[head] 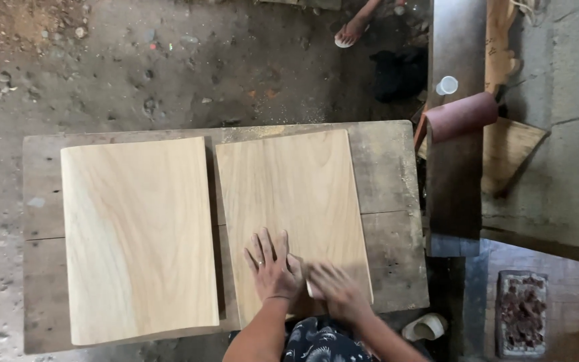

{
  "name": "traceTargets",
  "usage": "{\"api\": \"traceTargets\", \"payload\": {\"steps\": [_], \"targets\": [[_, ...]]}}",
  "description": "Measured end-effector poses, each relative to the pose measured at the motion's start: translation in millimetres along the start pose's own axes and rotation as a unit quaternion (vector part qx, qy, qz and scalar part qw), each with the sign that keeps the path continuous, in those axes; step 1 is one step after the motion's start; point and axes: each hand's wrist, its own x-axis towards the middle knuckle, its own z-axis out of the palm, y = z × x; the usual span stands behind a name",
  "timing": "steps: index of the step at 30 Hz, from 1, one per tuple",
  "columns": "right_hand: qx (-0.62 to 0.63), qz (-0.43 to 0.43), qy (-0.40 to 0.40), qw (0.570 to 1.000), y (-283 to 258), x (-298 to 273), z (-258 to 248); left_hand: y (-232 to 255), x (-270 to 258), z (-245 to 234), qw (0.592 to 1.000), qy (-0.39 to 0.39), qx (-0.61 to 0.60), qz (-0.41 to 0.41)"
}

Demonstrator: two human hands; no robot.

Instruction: The person sands the surface of a rectangular wooden board using a sanding block held in their right hand. They move the block back and forth across the wood while stabilizing the board with their left hand. The task is performed on a workbench in a workshop setting.

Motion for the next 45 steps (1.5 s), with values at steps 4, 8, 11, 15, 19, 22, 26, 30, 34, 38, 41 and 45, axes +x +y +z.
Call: {"api": "traceTargets", "payload": {"steps": [4, 8, 11, 15, 19, 22, 26, 30, 34, 38, 41, 45], "targets": [[-0.066, -0.007, -0.016, 0.998, 61.1, 120.2, -1.5, -10.5, -2.7, 27.5, 1.000, -0.010, 0.015, 0.015], [-0.045, 0.105, -0.032, 0.993, 73.8, 237.2, -34.1, -11.4, -5.9, 28.4, 0.984, -0.009, 0.171, 0.048], [-0.080, 0.102, 0.023, 0.991, 83.2, 223.5, 0.5, -17.9, -8.6, 31.9, 0.988, -0.023, 0.148, 0.037], [-0.030, 0.104, -0.009, 0.994, 10.1, 90.5, -7.5, -0.3, 4.7, 2.8, 0.971, -0.231, 0.040, -0.055], [-0.027, 0.061, 0.069, 0.995, -4.1, -8.0, 20.7, -2.7, 3.6, 10.1, 1.000, -0.009, 0.001, -0.007], [-0.055, 0.097, -0.006, 0.994, 31.7, 25.3, 39.1, -6.2, -0.8, 10.7, 1.000, -0.029, -0.002, -0.009], [-0.128, 0.089, 0.097, 0.983, 59.7, 168.8, -2.8, -7.6, -5.5, 29.5, 0.999, -0.024, 0.021, -0.042], [-0.157, 0.117, 0.094, 0.976, 77.6, 161.9, 31.2, -6.3, -6.6, 14.5, 0.998, -0.047, 0.017, -0.033], [-0.084, 0.090, 0.032, 0.992, 0.1, 44.8, 4.2, -3.6, -2.6, 19.0, 0.999, -0.011, 0.022, -0.039], [-0.087, 0.120, 0.091, 0.985, -0.8, -19.0, 40.6, -3.4, -1.2, 20.9, 0.999, 0.016, 0.031, -0.041], [-0.082, 0.255, -0.035, 0.963, 28.7, 74.2, 21.2, -8.0, -4.8, 31.6, 0.997, 0.018, 0.059, -0.036], [-0.137, 0.191, 0.036, 0.971, 100.0, 161.5, 27.2, -6.2, -7.1, 19.2, 0.999, -0.014, 0.038, -0.032]]}}
